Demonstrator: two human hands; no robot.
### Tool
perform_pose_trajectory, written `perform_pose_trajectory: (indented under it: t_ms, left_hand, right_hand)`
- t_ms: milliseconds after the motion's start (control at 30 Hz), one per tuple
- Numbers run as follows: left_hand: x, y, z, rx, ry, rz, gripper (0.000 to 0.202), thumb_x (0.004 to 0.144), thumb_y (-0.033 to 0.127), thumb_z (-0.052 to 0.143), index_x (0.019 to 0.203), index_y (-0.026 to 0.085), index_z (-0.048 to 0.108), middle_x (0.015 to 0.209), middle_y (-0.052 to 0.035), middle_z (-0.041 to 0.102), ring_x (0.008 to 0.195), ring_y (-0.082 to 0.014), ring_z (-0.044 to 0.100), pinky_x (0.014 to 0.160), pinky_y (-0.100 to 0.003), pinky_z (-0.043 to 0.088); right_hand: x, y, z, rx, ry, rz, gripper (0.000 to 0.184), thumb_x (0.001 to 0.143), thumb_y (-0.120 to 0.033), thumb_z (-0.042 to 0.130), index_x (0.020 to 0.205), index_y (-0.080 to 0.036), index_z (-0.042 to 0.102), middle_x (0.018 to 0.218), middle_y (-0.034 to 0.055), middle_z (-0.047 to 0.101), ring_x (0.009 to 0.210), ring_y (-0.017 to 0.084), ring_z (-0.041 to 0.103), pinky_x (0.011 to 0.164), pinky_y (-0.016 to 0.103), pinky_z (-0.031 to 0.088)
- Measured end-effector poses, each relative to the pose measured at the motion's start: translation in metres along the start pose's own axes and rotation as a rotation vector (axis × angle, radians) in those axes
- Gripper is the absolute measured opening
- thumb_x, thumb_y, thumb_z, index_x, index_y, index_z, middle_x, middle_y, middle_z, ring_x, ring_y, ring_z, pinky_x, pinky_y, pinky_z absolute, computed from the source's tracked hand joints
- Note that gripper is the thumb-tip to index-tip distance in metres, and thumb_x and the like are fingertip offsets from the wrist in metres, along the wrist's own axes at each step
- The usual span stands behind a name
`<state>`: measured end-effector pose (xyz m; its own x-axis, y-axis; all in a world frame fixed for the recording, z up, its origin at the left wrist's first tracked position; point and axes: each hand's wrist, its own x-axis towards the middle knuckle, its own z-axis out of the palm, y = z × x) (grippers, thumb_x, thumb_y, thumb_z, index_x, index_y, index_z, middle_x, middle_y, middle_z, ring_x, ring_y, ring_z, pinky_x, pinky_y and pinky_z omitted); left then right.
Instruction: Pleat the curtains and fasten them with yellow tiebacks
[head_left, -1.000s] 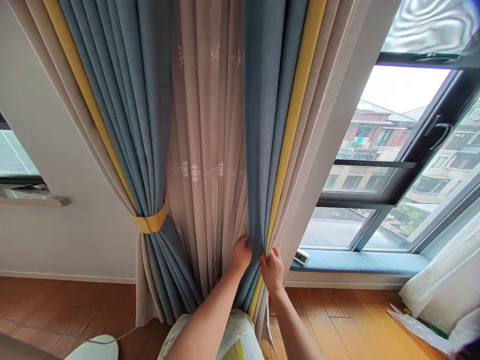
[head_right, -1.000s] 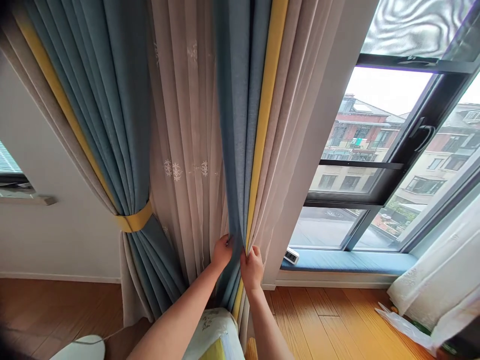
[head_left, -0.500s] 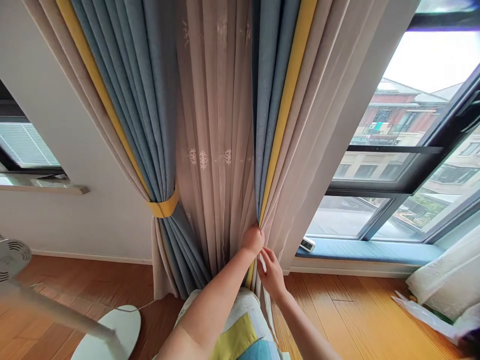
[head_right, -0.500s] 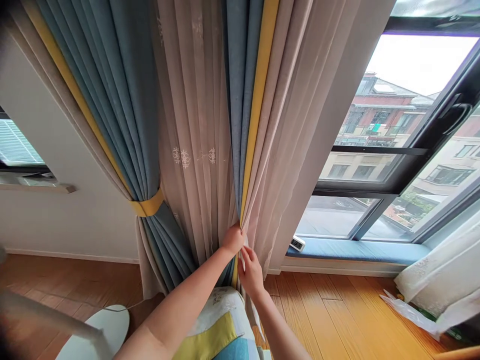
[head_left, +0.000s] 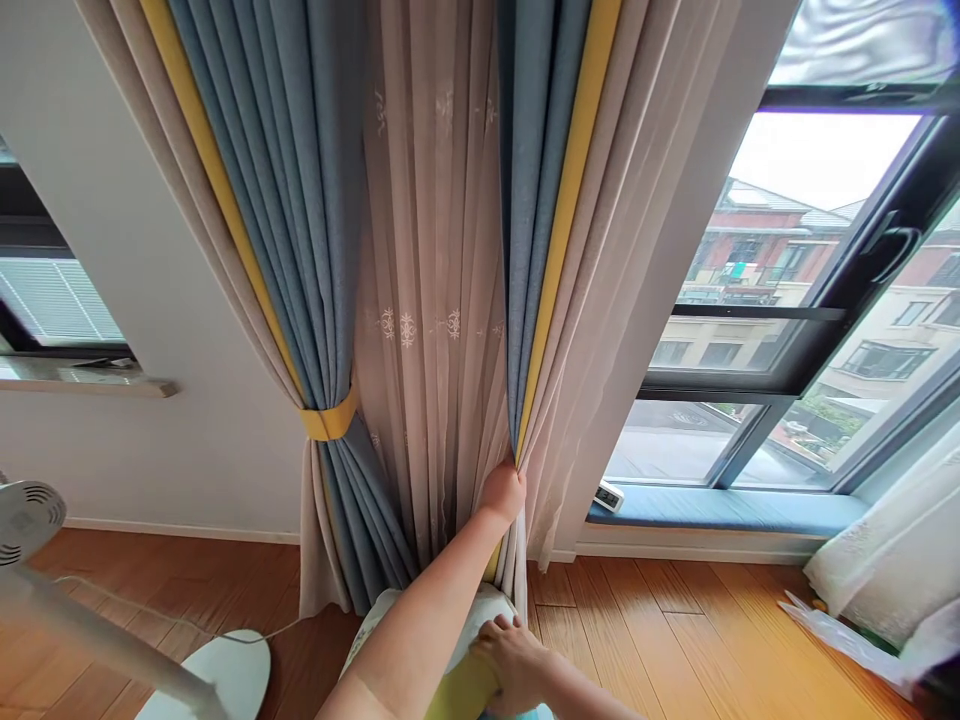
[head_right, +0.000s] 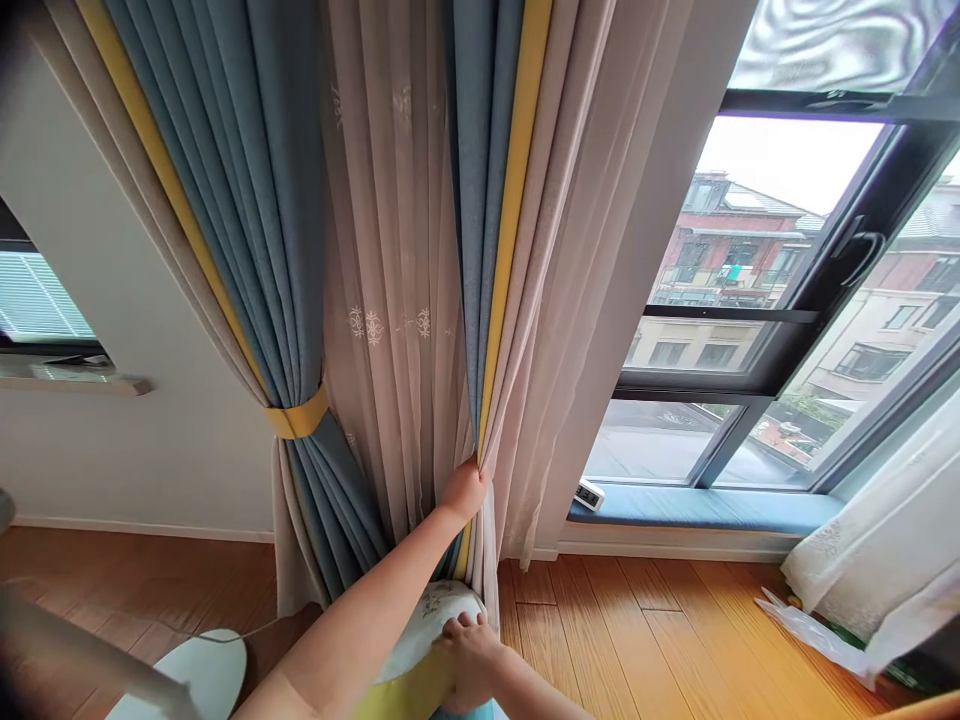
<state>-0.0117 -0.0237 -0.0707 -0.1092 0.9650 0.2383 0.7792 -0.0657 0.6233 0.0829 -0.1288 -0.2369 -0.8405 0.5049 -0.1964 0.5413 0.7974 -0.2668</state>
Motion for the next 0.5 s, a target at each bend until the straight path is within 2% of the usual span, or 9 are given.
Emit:
perform_pose_trajectory:
  t_ms: [100, 167, 233, 267, 300, 367, 400, 433, 500]
  left_hand:
    - [0.000, -0.001, -0.002, -0.008, 0.006, 0.009, 0.035, 0.082, 0.018, 0.034, 0.112, 0.011, 0.051, 0.097, -0.0133, 0.064, 0.084, -0.0205, 0.062, 0.066, -0.026, 0.044]
    - [-0.001, -0.002, -0.003, -0.011, 0.007, 0.016, 0.035, 0.082, 0.018, 0.033, 0.111, 0.012, 0.051, 0.097, -0.0132, 0.064, 0.085, -0.0205, 0.062, 0.067, -0.026, 0.044]
    - [-0.002, -0.002, -0.004, -0.016, 0.000, 0.022, 0.035, 0.082, 0.018, 0.033, 0.111, 0.012, 0.051, 0.098, -0.0129, 0.064, 0.085, -0.0203, 0.062, 0.066, -0.026, 0.043]
    - [-0.003, -0.002, -0.004, -0.020, -0.008, 0.024, 0.035, 0.082, 0.018, 0.033, 0.112, 0.013, 0.050, 0.098, -0.0125, 0.064, 0.084, -0.0200, 0.062, 0.066, -0.025, 0.043]
    - [-0.003, -0.003, -0.005, -0.025, -0.015, 0.024, 0.035, 0.082, 0.018, 0.033, 0.112, 0.013, 0.050, 0.098, -0.0121, 0.064, 0.083, -0.0196, 0.062, 0.065, -0.025, 0.043]
    - [-0.005, -0.005, -0.005, -0.028, -0.022, 0.019, 0.035, 0.082, 0.018, 0.034, 0.113, 0.013, 0.049, 0.096, -0.0114, 0.065, 0.082, -0.0191, 0.062, 0.064, -0.024, 0.043]
    - [-0.006, -0.006, -0.006, -0.025, -0.018, 0.017, 0.035, 0.082, 0.018, 0.034, 0.112, 0.013, 0.049, 0.096, -0.0112, 0.065, 0.082, -0.0192, 0.062, 0.064, -0.024, 0.044]
    - [-0.008, -0.006, -0.006, -0.020, -0.008, 0.016, 0.034, 0.081, 0.018, 0.034, 0.111, 0.013, 0.050, 0.097, -0.0109, 0.064, 0.082, -0.0192, 0.062, 0.065, -0.025, 0.044]
    - [-0.013, -0.006, -0.006, -0.015, 0.018, 0.025, 0.033, 0.081, 0.017, 0.035, 0.109, 0.015, 0.051, 0.099, -0.0095, 0.064, 0.084, -0.0189, 0.061, 0.067, -0.025, 0.044]
  right_hand:
    - [0.001, 0.004, -0.007, 0.093, 0.038, 0.255, 0.061, 0.037, -0.032, 0.071, 0.096, -0.023, 0.059, 0.094, 0.0084, 0.056, 0.086, 0.029, 0.054, 0.071, 0.043, 0.043]
    - [-0.001, 0.007, -0.010, 0.160, 0.048, 0.393, 0.042, 0.039, -0.027, 0.072, 0.080, -0.022, 0.062, 0.073, 0.0029, 0.055, 0.071, 0.024, 0.056, 0.062, 0.036, 0.044]
    - [-0.006, 0.008, -0.016, 0.265, 0.016, 0.426, 0.020, 0.045, -0.023, 0.069, 0.062, -0.021, 0.058, 0.053, -0.0039, 0.043, 0.057, 0.018, 0.051, 0.056, 0.031, 0.041]
    - [-0.010, 0.008, -0.022, 0.346, -0.020, 0.419, 0.015, 0.046, -0.022, 0.067, 0.056, -0.021, 0.055, 0.048, -0.0057, 0.037, 0.054, 0.016, 0.048, 0.054, 0.029, 0.040]
    - [-0.016, 0.009, -0.030, 0.458, -0.058, 0.412, 0.014, 0.047, -0.021, 0.066, 0.054, -0.019, 0.054, 0.046, -0.0065, 0.035, 0.053, 0.014, 0.047, 0.053, 0.027, 0.040]
    - [-0.035, 0.013, -0.053, 0.783, -0.095, 0.397, 0.015, 0.047, -0.023, 0.064, 0.059, -0.018, 0.055, 0.050, -0.0063, 0.041, 0.055, 0.013, 0.047, 0.055, 0.026, 0.041]
    - [-0.049, 0.017, -0.068, 0.964, -0.072, 0.388, 0.019, 0.049, -0.026, 0.062, 0.066, -0.018, 0.058, 0.055, -0.0049, 0.048, 0.058, 0.013, 0.049, 0.057, 0.026, 0.042]
    - [-0.065, 0.021, -0.084, 1.124, 0.015, 0.380, 0.025, 0.051, -0.029, 0.060, 0.073, -0.018, 0.060, 0.064, -0.0025, 0.055, 0.063, 0.015, 0.052, 0.060, 0.027, 0.043]
    - [-0.104, 0.031, -0.119, 1.316, 0.293, 0.435, 0.042, 0.053, -0.038, 0.060, 0.091, -0.020, 0.060, 0.083, 0.0035, 0.061, 0.076, 0.020, 0.057, 0.069, 0.032, 0.045]
